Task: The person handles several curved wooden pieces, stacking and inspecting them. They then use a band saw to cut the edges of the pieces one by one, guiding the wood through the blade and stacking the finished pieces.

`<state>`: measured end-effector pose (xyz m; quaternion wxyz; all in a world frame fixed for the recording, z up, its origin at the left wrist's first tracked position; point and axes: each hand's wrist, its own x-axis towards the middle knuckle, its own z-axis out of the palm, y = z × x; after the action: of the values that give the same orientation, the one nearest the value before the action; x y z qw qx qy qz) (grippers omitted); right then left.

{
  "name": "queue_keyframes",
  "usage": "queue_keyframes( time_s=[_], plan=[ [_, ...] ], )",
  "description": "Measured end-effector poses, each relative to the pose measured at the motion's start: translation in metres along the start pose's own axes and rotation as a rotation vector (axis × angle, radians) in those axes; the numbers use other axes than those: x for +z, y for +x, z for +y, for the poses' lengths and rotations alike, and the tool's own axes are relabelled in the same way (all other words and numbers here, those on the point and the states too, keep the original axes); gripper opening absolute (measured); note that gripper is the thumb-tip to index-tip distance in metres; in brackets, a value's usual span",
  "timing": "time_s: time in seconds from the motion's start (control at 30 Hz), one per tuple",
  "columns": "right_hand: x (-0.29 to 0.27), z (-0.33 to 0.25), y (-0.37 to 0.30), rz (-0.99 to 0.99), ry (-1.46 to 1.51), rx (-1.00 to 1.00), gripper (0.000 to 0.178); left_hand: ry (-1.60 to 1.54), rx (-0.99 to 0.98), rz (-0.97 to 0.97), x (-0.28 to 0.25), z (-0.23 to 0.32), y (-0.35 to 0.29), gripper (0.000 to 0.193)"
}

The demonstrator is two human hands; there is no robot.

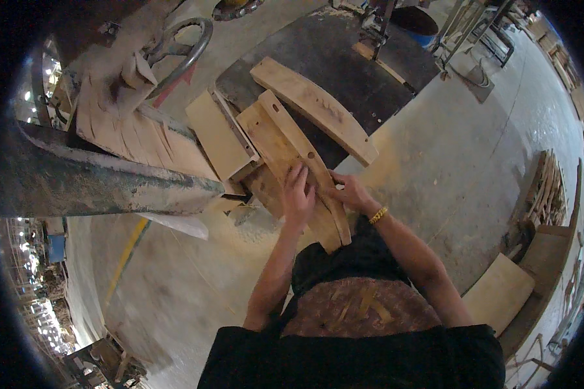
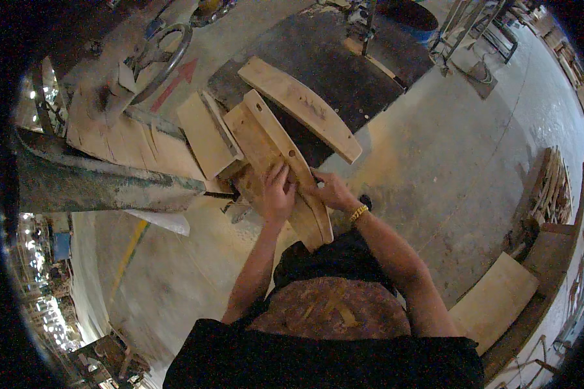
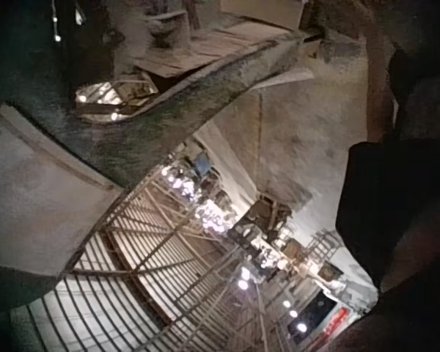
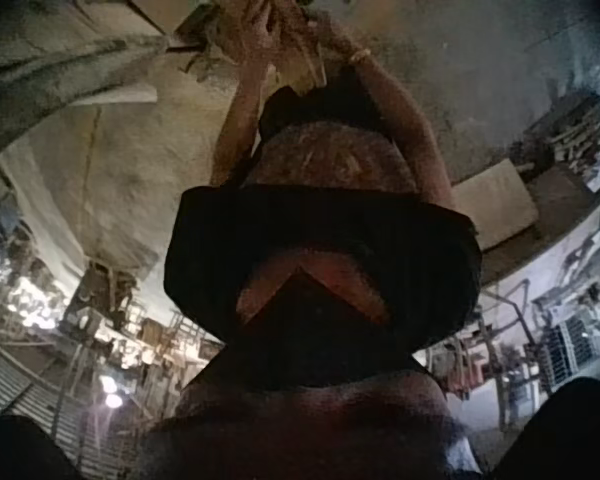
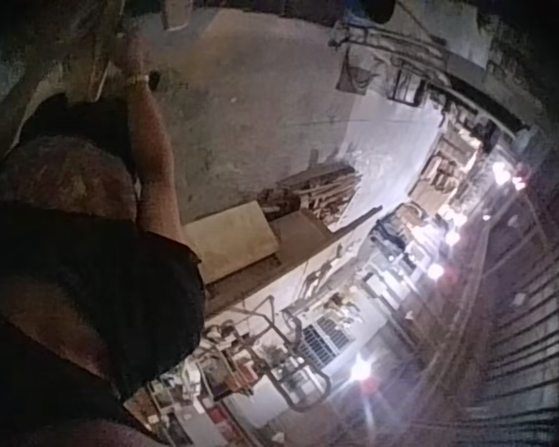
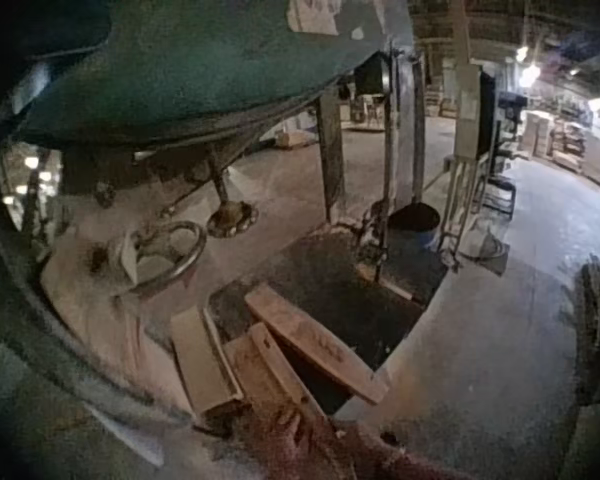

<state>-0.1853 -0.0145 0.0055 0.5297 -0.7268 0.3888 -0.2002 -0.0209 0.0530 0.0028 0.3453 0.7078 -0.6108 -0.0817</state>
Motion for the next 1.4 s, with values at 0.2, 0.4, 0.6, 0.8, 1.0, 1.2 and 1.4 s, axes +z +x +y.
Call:
queue_keyframes(
  time_s=[0.2, 0.4, 0.6, 0.8, 1.0, 1.2, 1.4],
  plan=[
    [-0.002, 0.015, 0.002, -0.003, 0.015, 0.016, 0.055, -0.262, -0.306, 0.127, -0.002, 0.034, -0.073, 0.069],
    [0.002, 0.036, 0.016, 0.074, 0.057, 0.112, 0.055, -0.882, -0.887, -0.23, -0.003, 0.039, -0.094, 0.087],
    [0.003, 0.007, 0.036, 0.169, -0.117, 0.199, 0.05, -1.028, -1.011, -0.112, 0.001, 0.046, -0.079, 0.085],
    [-0.001, 0.016, -0.012, 0.307, 0.111, 0.285, 0.044, -1.052, -1.006, 0.079, -0.001, 0.032, -0.057, 0.079],
    [-0.006, 0.036, -0.032, 0.355, 0.133, 0.319, 0.049, -1.056, -0.826, 0.11, 0.012, 0.011, -0.07, 0.077],
    [0.008, 0.029, -0.009, 0.253, -0.062, 0.16, 0.059, -1.231, -0.763, 0.189, 0.036, 0.043, -0.062, 0.075],
    [-0.035, -0.013, -0.064, 0.046, 0.08, 0.222, 0.057, -0.495, -0.752, 0.201, 0.002, 0.056, -0.077, 0.059]
  ],
)
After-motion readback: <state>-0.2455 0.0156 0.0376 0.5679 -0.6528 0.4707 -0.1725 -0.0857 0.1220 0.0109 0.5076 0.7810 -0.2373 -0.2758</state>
